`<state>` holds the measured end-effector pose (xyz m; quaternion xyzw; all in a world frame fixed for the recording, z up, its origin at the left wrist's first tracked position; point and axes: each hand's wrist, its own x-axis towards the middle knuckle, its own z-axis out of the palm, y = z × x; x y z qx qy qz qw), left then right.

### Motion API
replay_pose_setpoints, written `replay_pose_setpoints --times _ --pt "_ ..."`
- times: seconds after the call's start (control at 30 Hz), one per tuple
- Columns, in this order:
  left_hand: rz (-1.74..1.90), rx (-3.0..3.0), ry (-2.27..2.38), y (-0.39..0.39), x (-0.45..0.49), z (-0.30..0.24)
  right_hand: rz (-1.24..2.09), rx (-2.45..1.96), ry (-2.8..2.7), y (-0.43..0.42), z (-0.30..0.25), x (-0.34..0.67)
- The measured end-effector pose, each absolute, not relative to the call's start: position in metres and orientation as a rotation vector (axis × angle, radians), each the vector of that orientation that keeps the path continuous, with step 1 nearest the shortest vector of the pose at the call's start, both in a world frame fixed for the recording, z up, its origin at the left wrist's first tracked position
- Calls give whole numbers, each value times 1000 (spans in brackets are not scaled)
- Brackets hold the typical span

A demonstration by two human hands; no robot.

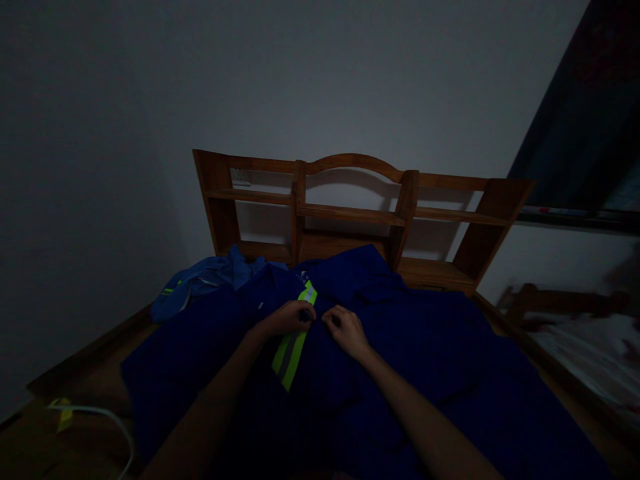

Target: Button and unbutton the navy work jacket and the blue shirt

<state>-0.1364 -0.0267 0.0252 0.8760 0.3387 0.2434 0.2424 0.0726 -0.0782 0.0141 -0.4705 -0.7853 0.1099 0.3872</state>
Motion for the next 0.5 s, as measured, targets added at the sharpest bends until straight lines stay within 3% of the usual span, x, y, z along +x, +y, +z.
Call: replay_pose_setpoints --times 0.23,0.5 --pt "742 2453 941 -26 -134 27 288 -1191 -1965 -77 12 70" --pt "919 2344 1128 -17 -132 24 596 -1064 -2175 -79 48 130"
